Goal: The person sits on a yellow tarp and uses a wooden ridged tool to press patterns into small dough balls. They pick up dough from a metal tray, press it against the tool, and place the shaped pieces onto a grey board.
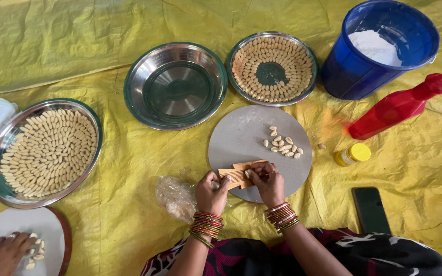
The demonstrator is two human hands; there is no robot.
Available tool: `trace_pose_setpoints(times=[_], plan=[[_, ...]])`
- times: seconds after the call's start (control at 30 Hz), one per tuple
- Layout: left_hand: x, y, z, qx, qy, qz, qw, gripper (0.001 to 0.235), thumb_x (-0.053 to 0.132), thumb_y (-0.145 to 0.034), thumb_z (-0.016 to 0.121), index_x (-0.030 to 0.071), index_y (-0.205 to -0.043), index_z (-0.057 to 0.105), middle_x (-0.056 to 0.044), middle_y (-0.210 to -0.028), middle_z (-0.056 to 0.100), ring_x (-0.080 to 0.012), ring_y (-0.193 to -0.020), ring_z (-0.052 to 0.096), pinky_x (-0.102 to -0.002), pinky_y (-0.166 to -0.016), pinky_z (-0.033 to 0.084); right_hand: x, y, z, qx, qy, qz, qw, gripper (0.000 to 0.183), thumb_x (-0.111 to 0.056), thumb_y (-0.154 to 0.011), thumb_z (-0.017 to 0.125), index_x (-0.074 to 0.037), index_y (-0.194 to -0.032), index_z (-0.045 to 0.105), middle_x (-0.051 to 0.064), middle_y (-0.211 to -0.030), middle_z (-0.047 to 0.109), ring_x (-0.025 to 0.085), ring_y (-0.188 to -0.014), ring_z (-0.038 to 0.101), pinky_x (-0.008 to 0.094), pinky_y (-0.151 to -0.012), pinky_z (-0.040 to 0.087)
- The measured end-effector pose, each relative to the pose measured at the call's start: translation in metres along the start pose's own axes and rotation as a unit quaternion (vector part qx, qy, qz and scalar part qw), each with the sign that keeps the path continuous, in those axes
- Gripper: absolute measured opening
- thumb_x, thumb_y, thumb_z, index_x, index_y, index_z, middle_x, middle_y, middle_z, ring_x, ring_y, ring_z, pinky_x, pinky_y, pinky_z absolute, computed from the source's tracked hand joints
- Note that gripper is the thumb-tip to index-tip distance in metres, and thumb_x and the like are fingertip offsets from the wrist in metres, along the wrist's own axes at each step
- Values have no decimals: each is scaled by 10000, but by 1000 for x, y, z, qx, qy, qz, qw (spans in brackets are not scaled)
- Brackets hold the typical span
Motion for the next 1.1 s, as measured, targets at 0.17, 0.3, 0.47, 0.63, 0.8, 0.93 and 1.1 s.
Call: trace_pose_setpoints(times=[0.17, 0.3, 0.47, 0.63, 0.8, 0.93, 1.1], plan=[[3, 1, -2, 8, 12, 9, 1000, 328, 246, -840, 794, 82, -663, 571, -58, -561, 663, -104, -445, 596, -290, -415, 476, 0, -1, -7, 18, 50, -28, 998, 253, -123, -810, 834, -3, -1004, 725, 68, -920, 672, 144, -771, 663, 293, -723, 603], [3, 1, -4, 14, -7, 13, 1000, 332, 250, -842, 794, 82, -661, 571, -66, -555, 660, -120, -436, 571, -301, -423, 464, 7, -2, -11, 22, 78, -11, 997, 278, -181, -793, 859, -25, -991, 740, 71, -885, 678, 147, -749, 656, 300, -684, 581], [1, 0, -3, 10, -15, 13, 1000, 320, 244, -847, 779, 86, -668, 566, -60, -544, 648, -115, -430, 573, -302, -425, 477, 7, -4, -18, 65, 159, -68, 983, 301, -178, -724, 920, -26, -944, 781, 87, -836, 666, 179, -753, 595, 326, -677, 533], [-1, 1, -2, 16, -23, 18, 999, 318, 246, -848, 782, 89, -674, 567, -56, -554, 658, -110, -435, 585, -299, -428, 483, 61, -18, -11, -24, -6, 93, 995, 306, -164, -774, 870, -31, -977, 684, 23, -750, 655, 108, -671, 604, 261, -614, 539], [-6, -1, 2, 6, -15, -9, 1000, 303, 240, -867, 759, 112, -678, 560, -34, -572, 666, -93, -425, 585, -286, -403, 490, 101, -31, -4, -61, -70, 133, 987, 282, -115, -774, 854, -34, -960, 658, 14, -765, 673, 83, -680, 626, 234, -623, 551], [-5, -2, 3, -13, 6, 2, 1000, 311, 230, -864, 766, 110, -668, 556, -35, -559, 657, -93, -425, 565, -281, -397, 467, 122, -39, -2, -65, -67, 116, 989, 224, -88, -791, 860, -2, -912, 692, 26, -758, 664, 94, -672, 599, 254, -622, 537], [2, -6, -2, -17, 7, 12, 1000, 337, 246, -857, 785, 92, -665, 555, -41, -536, 632, -97, -432, 553, -271, -411, 451, 100, -37, -5, -82, -125, 86, 985, 142, -128, -891, 791, 5, -914, 746, 21, -813, 734, 75, -735, 646, 240, -695, 562]])
Point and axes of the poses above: each hand's wrist, its own y-axis away from the middle knuckle, its own z-axis out of the palm, x = y × z, the point moved 9 cm from there along -y, towards the middle knuckle
